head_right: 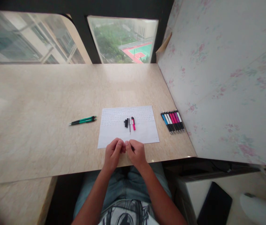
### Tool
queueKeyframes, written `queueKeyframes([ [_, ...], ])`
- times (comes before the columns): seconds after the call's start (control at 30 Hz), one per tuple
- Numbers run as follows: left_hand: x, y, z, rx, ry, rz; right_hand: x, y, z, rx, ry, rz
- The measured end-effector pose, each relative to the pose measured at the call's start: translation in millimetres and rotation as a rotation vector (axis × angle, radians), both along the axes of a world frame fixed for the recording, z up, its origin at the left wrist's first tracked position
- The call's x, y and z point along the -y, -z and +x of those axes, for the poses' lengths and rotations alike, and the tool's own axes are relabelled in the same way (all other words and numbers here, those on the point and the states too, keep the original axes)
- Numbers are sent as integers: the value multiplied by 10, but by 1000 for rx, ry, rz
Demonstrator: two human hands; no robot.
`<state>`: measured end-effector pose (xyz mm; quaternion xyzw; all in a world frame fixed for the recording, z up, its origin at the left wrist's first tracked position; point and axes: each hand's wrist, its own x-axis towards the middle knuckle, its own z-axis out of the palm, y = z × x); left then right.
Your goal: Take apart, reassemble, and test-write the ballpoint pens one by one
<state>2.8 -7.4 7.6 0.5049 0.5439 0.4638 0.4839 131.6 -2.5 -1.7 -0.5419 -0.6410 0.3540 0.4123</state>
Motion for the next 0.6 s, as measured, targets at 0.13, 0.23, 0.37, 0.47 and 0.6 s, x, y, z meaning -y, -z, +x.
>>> queueKeyframes([
  [0.13,-13,-6,-30,105,-39,-10,15,-41,3,-35,51,-10],
  [0.23,-27,3,-31,243,-115,-15,-84,-92,40,91,161,-2],
  [0.37,-39,24,-19,351,-155,-8,-361,-182,90,464,330,-2],
  [0.47,-40,35,-20,384,-176,-26,-528,-224,73,667,330,-30],
  [0.6,-42,49,-43,435,-165,-28,-616,-229,13,825,309,-68],
])
